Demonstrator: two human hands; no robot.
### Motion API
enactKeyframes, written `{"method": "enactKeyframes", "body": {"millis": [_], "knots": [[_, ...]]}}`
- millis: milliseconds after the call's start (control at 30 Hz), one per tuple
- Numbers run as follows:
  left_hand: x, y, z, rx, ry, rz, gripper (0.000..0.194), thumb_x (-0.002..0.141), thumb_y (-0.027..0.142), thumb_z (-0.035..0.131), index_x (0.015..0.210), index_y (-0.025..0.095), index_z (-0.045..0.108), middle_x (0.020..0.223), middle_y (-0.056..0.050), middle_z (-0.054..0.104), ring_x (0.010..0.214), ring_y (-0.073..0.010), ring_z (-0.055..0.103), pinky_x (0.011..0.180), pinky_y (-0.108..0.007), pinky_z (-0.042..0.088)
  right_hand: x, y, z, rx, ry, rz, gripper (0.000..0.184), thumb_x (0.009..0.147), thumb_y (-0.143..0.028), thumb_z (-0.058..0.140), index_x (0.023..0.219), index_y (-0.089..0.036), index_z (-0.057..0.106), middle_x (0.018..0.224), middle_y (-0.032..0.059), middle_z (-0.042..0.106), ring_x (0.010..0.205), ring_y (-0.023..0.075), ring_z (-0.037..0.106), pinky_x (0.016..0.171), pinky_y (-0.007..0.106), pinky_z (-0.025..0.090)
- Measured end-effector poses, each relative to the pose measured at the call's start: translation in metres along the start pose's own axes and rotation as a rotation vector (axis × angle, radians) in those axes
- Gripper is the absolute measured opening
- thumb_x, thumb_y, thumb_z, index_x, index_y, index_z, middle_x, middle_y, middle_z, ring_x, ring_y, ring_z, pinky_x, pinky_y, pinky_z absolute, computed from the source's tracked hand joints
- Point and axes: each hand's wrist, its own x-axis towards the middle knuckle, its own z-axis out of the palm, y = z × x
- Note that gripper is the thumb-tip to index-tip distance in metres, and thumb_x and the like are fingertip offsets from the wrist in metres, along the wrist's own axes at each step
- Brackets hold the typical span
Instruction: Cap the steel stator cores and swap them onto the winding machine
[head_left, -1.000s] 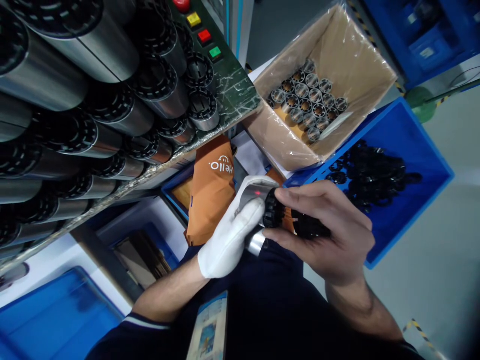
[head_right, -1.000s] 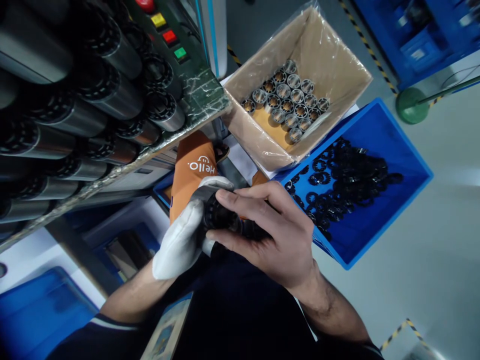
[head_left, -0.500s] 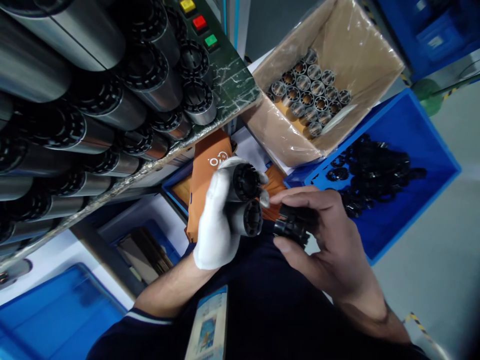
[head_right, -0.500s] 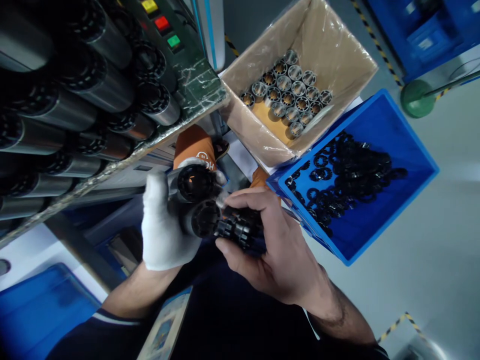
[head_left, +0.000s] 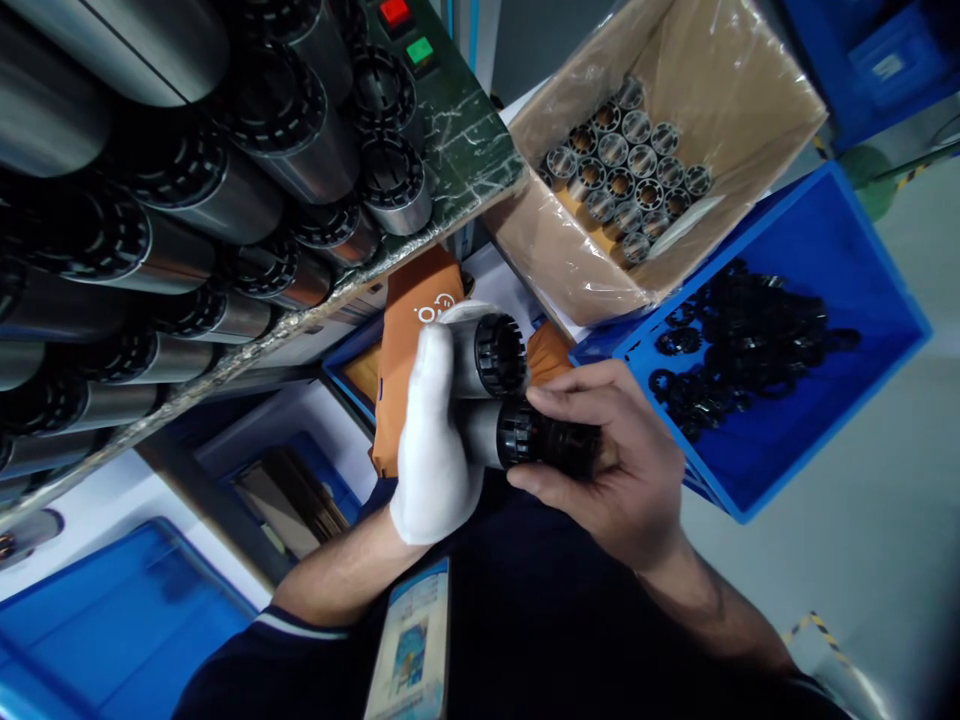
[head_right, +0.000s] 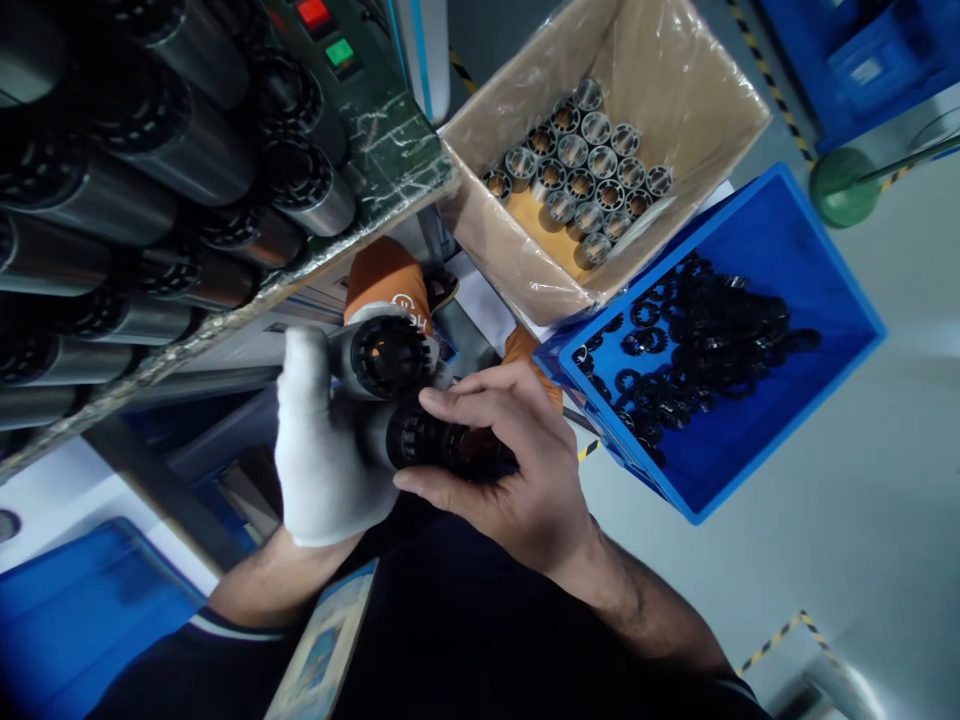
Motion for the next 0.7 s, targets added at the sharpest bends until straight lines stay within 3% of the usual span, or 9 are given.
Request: {"method": "enactKeyframes", "body": {"millis": [133,300,400,533,633,700], "knots": [[0.002,0.002,-0.003,0.023,-0.045,0.016,0.043,0.117,0.060,0.062,0.124,0.027,0.088,0.133,-0.005,0.086,0.140,-0.0336,0.077,0.127,-0.047,0.062,0.001,0.001,-0.003,0.006,-0.038,-0.036,0.044,0.096,-0.036,0.102,0.133,-0.023,0.083,0.127,0.0058,0.076,0.114,0.0200,0.076,0.096,0.032,0.067],[0.004,0.006,-0.011,0.106,-0.148,0.055,0.042,0.119,0.054,0.062,0.130,0.022,0.088,0.142,-0.007,0.085,0.146,-0.0312,0.074,0.135,-0.043,0.055,-0.002,-0.002,-0.002,-0.042,-0.001,0.001,0.046,0.092,-0.034,0.106,0.132,-0.024,0.084,0.122,0.0052,0.077,0.110,0.0213,0.077,0.100,0.036,0.069],[0.005,0.006,-0.013,0.169,-0.149,0.081,0.039,0.118,0.053,0.064,0.127,0.024,0.088,0.136,-0.006,0.086,0.141,-0.0307,0.078,0.131,-0.043,0.058,-0.003,-0.005,-0.002,-0.080,-0.018,-0.026,0.042,0.094,-0.035,0.104,0.130,-0.023,0.084,0.115,0.0048,0.076,0.106,0.0204,0.078,0.098,0.033,0.070],[0.004,0.003,-0.010,0.174,-0.088,0.110,0.041,0.117,0.058,0.064,0.125,0.027,0.089,0.137,-0.003,0.087,0.142,-0.0312,0.078,0.129,-0.043,0.061,-0.004,-0.003,0.002,-0.138,-0.017,-0.067,0.039,0.103,-0.039,0.096,0.135,-0.023,0.081,0.117,0.0052,0.074,0.111,0.0204,0.077,0.102,0.032,0.071],[0.004,0.001,-0.006,0.097,0.044,0.043,0.053,0.116,0.070,0.058,0.133,0.027,0.086,0.138,-0.004,0.087,0.151,-0.0334,0.073,0.134,-0.046,0.057,-0.003,0.003,0.008,-0.159,-0.001,-0.071,0.044,0.118,-0.050,0.072,0.154,-0.024,0.072,0.128,0.0076,0.075,0.120,0.0219,0.074,0.109,0.037,0.070],[0.003,0.002,-0.005,0.071,0.086,-0.024,0.055,0.116,0.071,0.058,0.135,0.026,0.082,0.142,-0.007,0.085,0.158,-0.0344,0.067,0.139,-0.052,0.052,-0.002,0.007,0.013,-0.159,0.052,-0.077,0.049,0.120,-0.053,0.067,0.160,-0.025,0.067,0.128,0.0077,0.077,0.117,0.0232,0.073,0.105,0.039,0.071]]}}
